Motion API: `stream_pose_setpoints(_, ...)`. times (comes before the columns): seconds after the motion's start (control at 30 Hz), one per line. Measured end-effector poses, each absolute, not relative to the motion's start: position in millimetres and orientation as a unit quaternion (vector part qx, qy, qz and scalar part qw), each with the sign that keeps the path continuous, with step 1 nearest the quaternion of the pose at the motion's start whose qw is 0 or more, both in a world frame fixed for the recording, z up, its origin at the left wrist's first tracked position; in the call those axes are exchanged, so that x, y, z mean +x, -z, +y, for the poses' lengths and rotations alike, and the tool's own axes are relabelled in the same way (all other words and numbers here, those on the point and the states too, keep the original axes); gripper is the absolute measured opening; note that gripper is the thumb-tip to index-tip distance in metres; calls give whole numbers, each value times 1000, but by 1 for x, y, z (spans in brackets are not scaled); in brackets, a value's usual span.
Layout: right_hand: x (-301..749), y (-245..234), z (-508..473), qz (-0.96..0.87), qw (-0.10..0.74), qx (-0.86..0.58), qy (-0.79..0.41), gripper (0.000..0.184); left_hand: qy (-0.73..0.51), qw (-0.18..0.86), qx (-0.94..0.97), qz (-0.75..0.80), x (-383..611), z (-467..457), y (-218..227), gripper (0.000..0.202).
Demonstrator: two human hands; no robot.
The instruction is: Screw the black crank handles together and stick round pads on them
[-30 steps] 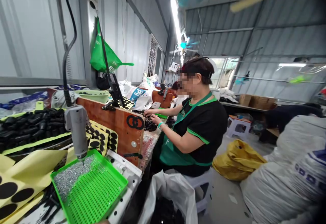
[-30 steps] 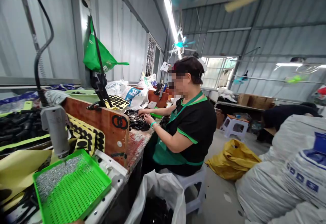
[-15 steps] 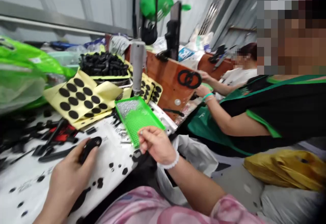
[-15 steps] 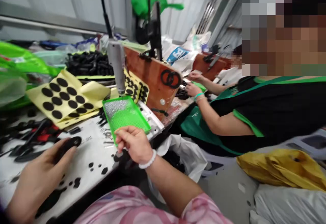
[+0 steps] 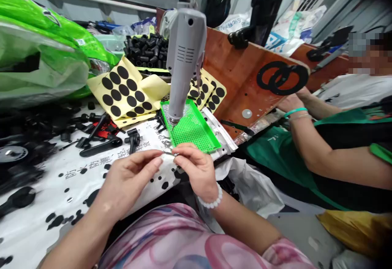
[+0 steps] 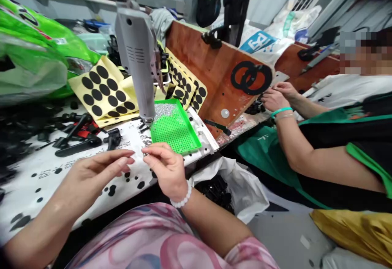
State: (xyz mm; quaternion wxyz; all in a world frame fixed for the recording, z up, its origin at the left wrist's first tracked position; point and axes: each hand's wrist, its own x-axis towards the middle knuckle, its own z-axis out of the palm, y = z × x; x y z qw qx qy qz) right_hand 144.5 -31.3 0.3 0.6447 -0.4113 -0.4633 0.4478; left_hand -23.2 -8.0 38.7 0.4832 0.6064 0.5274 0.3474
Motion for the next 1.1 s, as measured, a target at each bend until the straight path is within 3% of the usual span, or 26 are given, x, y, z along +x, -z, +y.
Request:
stream_pose_setpoints(0.07,141,-1,-36,-564,633,-415,-330,21,-345,603,537,478,-15,-10,-39,31)
stream_pose_setpoints(0.23,138,1,-42,-631,607,-398,-275,23,-356,730,411,414,-10,-15,-28,20)
stream_pose_setpoints(0.43,136,5,-42,-639,602,-395,-271,25,-360,727,401,425,-15,-18,-21,16)
stream_pose_setpoints(0.63,129,7,-45,-627,616,-419,-229,10,-349,727,400,435,-13,-17,-16,18)
stream_pose_setpoints(0.83,157,6,-21,-584,625,-492,-164,10,-375,710,369,469,-21,-16,-12,24)
stream_pose_setpoints(1.1,197,1,20,-644,523,-547,-110,11,-391,755,307,427,-31,-15,-16,25)
